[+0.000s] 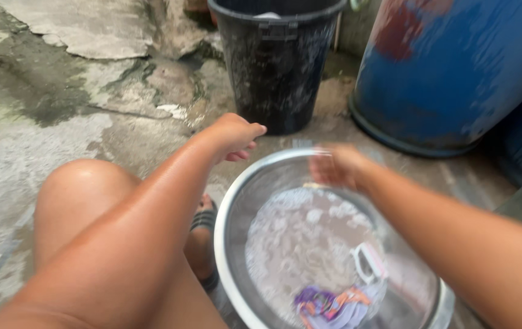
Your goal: The person washes several items of clothing by hand in a large metal basin filled with soapy water, scrubbing different parts of the garments, wringing them out, and then moving them to a bucket.
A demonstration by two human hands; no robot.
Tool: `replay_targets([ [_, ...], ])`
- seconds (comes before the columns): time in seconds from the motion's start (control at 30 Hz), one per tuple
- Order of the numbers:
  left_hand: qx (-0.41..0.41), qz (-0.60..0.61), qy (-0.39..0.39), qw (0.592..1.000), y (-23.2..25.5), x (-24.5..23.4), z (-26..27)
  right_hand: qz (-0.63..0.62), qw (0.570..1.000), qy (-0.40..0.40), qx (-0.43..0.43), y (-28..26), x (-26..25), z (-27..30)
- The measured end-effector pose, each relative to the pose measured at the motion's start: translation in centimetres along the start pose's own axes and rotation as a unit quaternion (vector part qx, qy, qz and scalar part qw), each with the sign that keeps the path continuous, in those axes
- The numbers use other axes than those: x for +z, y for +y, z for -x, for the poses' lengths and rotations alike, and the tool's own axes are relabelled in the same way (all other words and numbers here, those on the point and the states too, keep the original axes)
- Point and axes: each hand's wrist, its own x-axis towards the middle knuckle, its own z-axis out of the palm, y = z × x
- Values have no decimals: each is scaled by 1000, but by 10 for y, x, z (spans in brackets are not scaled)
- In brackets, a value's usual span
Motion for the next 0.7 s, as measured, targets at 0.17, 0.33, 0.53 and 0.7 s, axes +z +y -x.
replay_targets([
  [0.17, -54, 114, 7, 992, -61, 73, -11, 356, 934, -4, 37, 218, -76, -2],
  [0.33, -80, -101, -210, 969, -146, 177, 22, 717, 688, -87, 69, 357, -107, 55],
  [0.53, 13, -272, -338, 901, -161, 211, 54, 608, 786, -88, -73, 346, -58, 41],
  [0.7, 117, -213, -324, 914, -160, 228, 62, 197, 976, -62, -65, 221, -13, 57],
])
